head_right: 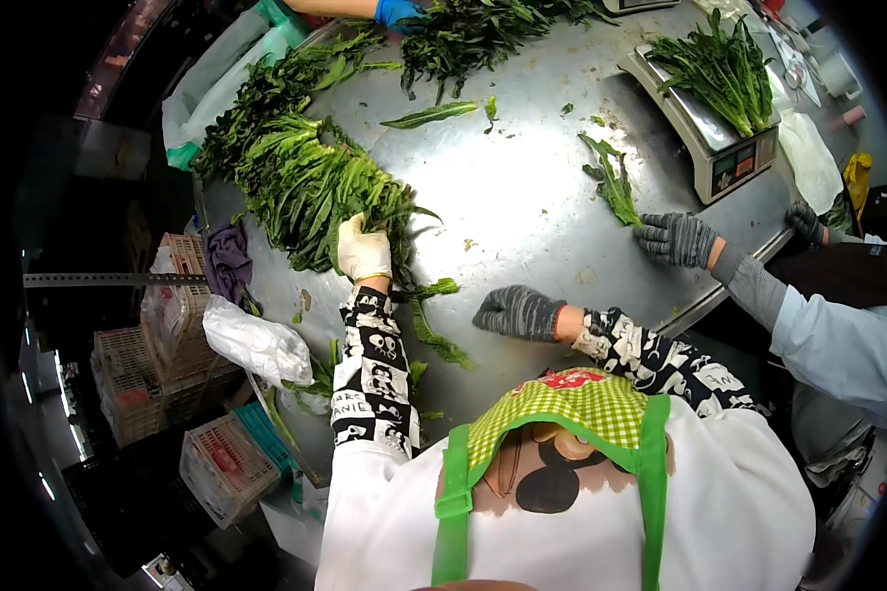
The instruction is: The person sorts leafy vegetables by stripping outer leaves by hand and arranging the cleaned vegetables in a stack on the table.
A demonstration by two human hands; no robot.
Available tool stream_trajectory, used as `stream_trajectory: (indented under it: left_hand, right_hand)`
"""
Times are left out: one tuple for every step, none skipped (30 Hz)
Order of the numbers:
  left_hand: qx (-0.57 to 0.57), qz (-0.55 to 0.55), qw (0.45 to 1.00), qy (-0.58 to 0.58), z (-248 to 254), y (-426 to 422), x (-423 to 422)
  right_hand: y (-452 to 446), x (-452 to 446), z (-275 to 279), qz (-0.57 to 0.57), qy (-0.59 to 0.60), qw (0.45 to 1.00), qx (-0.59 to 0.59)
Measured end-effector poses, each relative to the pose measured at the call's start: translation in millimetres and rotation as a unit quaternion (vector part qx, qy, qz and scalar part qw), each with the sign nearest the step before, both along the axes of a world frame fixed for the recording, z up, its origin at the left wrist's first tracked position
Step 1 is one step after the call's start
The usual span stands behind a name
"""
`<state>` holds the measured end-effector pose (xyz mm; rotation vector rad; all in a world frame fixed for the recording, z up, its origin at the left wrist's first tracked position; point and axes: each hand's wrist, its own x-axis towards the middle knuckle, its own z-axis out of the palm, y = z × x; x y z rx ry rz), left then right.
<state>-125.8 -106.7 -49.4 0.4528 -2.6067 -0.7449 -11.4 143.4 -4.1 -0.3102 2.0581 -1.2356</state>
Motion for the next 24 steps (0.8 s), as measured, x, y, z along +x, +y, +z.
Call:
stream_trajectory:
  left_hand:
    - [0.014,-0.008,1.0,0.002,-1,-2,6]
    - [0.027,-0.015,0.999,0.005,0,-2,12]
    - [0.041,-0.022,0.999,0.007,1,-3,17]
    - [0.085,-0.037,0.995,0.036,-1,-4,24]
    - [0.035,-0.05,0.995,0.079,1,-4,32]
    - [-0.014,-0.063,0.99,0.122,4,-3,41]
    - [-0.063,-0.077,0.981,0.165,5,-1,49]
    - [-0.04,-0.077,0.979,0.184,4,1,58]
    - [-0.096,-0.116,0.975,0.163,20,5,72]
    - [-0.108,-0.137,0.967,0.184,29,10,83]
    - [-0.121,-0.159,0.958,0.204,35,16,93]
    - [-0.127,-0.188,0.949,0.221,40,20,103]
    - [-0.121,-0.216,0.943,0.223,46,26,112]
    - [-0.109,-0.245,0.937,0.226,51,32,119]
    - [-0.097,-0.272,0.929,0.231,54,38,125]
    - [-0.108,-0.286,0.924,0.228,57,42,130]
    - [-0.093,-0.273,0.931,0.225,55,45,133]
    - [-0.08,-0.258,0.937,0.223,52,48,134]
    - [-0.067,-0.243,0.942,0.221,48,49,135]
    - [0.104,-0.22,0.949,0.199,43,53,136]
    - [0.2,-0.167,0.931,0.256,39,61,135]
    - [0.527,-0.076,0.806,0.259,37,63,137]
    - [0.523,-0.022,0.829,0.197,35,68,141]
    - [0.519,0.028,0.844,0.131,33,73,144]
  right_hand:
    - [5,-3,-1,-0.015,0.012,1.0,0.011]
    - [12,-7,-5,-0.037,0.022,0.998,-0.04]
    - [18,-14,-7,-0.058,0.032,0.994,-0.091]
    - [22,-19,-9,-0.115,-0.023,0.99,-0.083]
    - [25,-24,-5,-0.171,-0.078,0.979,-0.074]
    - [28,-30,3,-0.201,-0.101,0.971,-0.083]
    - [30,-34,11,-0.231,-0.124,0.961,-0.093]
    - [29,-36,14,-0.261,-0.13,0.95,-0.115]
    - [30,-39,11,-0.273,-0.14,0.94,-0.147]
    - [30,-41,11,-0.269,-0.141,0.939,-0.159]
    - [27,-43,19,-0.264,-0.142,0.938,-0.172]
    - [22,-43,30,-0.261,-0.159,0.935,-0.178]
    - [16,-44,36,-0.257,-0.174,0.933,-0.184]
    - [13,-43,31,-0.226,-0.151,0.937,-0.218]
    - [6,-42,29,-0.216,-0.123,0.943,-0.22]
    - [2,-41,28,-0.19,-0.119,0.957,-0.185]
    - [0,-42,26,-0.161,-0.115,0.968,-0.152]
    - [0,-41,22,-0.171,-0.135,0.96,-0.174]
    - [-1,-37,22,-0.189,-0.109,0.96,-0.175]
    - [-2,-34,23,-0.207,-0.081,0.959,-0.176]
    - [-3,-31,23,-0.227,-0.053,0.956,-0.177]
    - [-4,-28,21,-0.262,-0.018,0.946,-0.188]
    - [-2,-27,20,-0.263,-0.026,0.943,-0.2]
    - [1,-26,20,-0.263,-0.034,0.941,-0.211]
